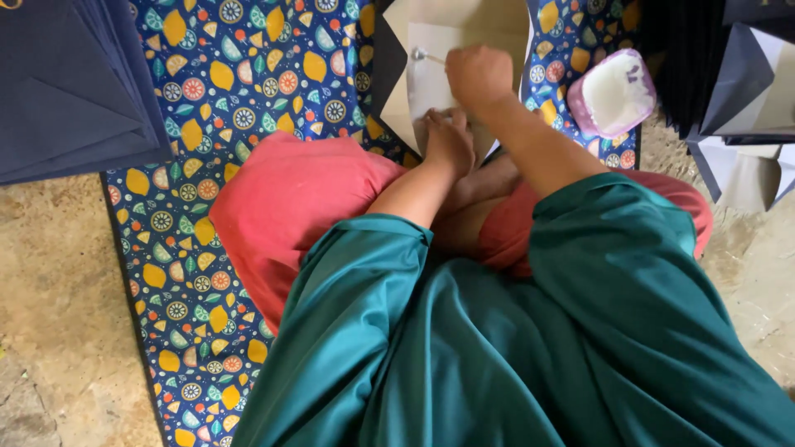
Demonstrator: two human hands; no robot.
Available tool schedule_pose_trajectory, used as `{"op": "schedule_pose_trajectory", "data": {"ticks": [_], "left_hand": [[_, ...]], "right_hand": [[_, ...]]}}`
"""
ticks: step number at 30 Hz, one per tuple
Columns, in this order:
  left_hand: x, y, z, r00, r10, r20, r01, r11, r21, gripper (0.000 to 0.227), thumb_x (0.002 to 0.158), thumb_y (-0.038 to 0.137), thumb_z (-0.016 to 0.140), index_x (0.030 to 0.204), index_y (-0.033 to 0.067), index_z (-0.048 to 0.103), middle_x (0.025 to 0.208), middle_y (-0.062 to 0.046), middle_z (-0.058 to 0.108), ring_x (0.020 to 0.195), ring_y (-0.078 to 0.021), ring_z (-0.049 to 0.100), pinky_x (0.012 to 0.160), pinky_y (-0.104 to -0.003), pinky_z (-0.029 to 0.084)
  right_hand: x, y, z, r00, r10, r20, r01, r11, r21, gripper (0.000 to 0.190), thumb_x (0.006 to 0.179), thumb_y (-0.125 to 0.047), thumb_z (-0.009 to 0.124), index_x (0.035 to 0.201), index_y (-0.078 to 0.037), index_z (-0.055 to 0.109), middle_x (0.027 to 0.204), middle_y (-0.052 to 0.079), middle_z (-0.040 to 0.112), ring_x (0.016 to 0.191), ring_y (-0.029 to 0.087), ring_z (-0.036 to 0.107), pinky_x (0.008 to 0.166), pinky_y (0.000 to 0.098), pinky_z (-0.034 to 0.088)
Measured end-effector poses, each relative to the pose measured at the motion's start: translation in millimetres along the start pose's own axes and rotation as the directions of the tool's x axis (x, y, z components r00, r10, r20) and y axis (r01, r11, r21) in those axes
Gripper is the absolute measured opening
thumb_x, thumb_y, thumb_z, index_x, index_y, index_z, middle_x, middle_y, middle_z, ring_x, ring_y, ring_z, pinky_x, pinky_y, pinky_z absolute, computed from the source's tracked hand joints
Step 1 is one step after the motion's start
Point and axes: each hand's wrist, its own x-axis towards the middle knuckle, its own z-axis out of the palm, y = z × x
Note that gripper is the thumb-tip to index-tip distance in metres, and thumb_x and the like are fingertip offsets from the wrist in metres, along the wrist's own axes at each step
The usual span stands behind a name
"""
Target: Assembling paper shopping bags by applying glue and folding the paper.
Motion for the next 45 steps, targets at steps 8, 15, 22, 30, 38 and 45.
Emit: {"op": "schedule_pose_trajectory", "data": {"ticks": [8, 15, 22, 30, 38, 45], "left_hand": [[-3.7, -2.1, -5.5, 0.998, 0.053, 0.035, -0.053, 0.999, 0.004, 0.066, 0.1, 0.044, 0.038, 0.156, 0.0092, 0.04, 0.161, -0.018, 0.031, 0.138, -0.067, 0.031, 0.109, -0.067, 0.029], [8.2, -2.3, 9.4, 0.995, 0.047, -0.085, -0.051, 0.998, -0.042, 0.057, 0.094, 0.034, 0.046, 0.144, 0.0085, 0.057, 0.147, -0.024, 0.041, 0.128, -0.0699, 0.039, 0.109, -0.069, 0.03], [8.0, -3.4, 12.9, 0.997, 0.058, -0.044, -0.061, 0.996, -0.064, 0.061, 0.09, 0.032, 0.045, 0.147, 0.0114, 0.054, 0.153, -0.017, 0.04, 0.129, -0.0524, 0.049, 0.119, -0.065, 0.015], [-4.8, -5.3, -16.5, 0.998, 0.006, 0.069, -0.005, 1.0, -0.02, 0.065, 0.095, 0.048, 0.05, 0.152, 0.0156, 0.049, 0.156, -0.02, 0.032, 0.139, -0.0593, 0.037, 0.115, -0.063, 0.028], [-8.6, -5.8, -27.0, 0.996, 0.014, 0.084, -0.013, 1.0, -0.012, 0.058, 0.096, 0.04, 0.046, 0.151, 0.0188, 0.05, 0.156, -0.018, 0.035, 0.13, -0.0521, 0.047, 0.112, -0.059, 0.029], [-5.4, -4.6, -24.1, 0.989, 0.02, 0.149, -0.017, 1.0, -0.019, 0.074, 0.096, 0.049, 0.052, 0.158, 0.0098, 0.038, 0.159, -0.02, 0.026, 0.139, -0.064, 0.034, 0.112, -0.065, 0.031]], "right_hand": [[-10.1, -4.1, -54.0, 0.894, -0.14, 0.426, 0.051, 0.976, 0.214, 0.028, 0.097, -0.03, 0.057, 0.113, -0.026, 0.078, 0.119, 0.007, 0.074, 0.109, 0.034, 0.069, 0.073, 0.0516, 0.058], [-13.3, 78.2, -71.6, 0.885, 0.145, 0.443, -0.14, 0.989, -0.044, 0.035, 0.088, -0.022, 0.058, 0.111, -0.009, 0.082, 0.112, 0.018, 0.079, 0.103, 0.043, 0.074, 0.074, 0.0541, 0.061], [-29.2, 69.9, -60.0, 0.856, 0.184, 0.483, -0.094, 0.974, -0.204, 0.027, 0.088, -0.016, 0.066, 0.109, -0.014, 0.082, 0.107, 0.009, 0.08, 0.097, 0.033, 0.078, 0.064, 0.0432, 0.061], [-29.2, 51.4, -50.5, 0.872, -0.029, 0.489, 0.207, 0.927, -0.314, 0.029, 0.095, -0.014, 0.06, 0.112, -0.021, 0.082, 0.109, 0.003, 0.082, 0.1, 0.03, 0.079, 0.069, 0.0411, 0.06], [-34.1, 67.9, -75.6, 0.76, 0.079, 0.645, 0.162, 0.938, -0.307, 0.018, 0.085, -0.009, 0.067, 0.096, -0.017, 0.079, 0.092, -0.002, 0.072, 0.083, 0.026, 0.071, 0.053, 0.0374, 0.047], [-7.6, 81.4, -41.8, 0.878, 0.158, 0.452, -0.006, 0.948, -0.319, 0.029, 0.085, -0.013, 0.072, 0.111, -0.023, 0.079, 0.105, 0.0, 0.08, 0.093, 0.028, 0.079, 0.062, 0.0372, 0.056]]}}
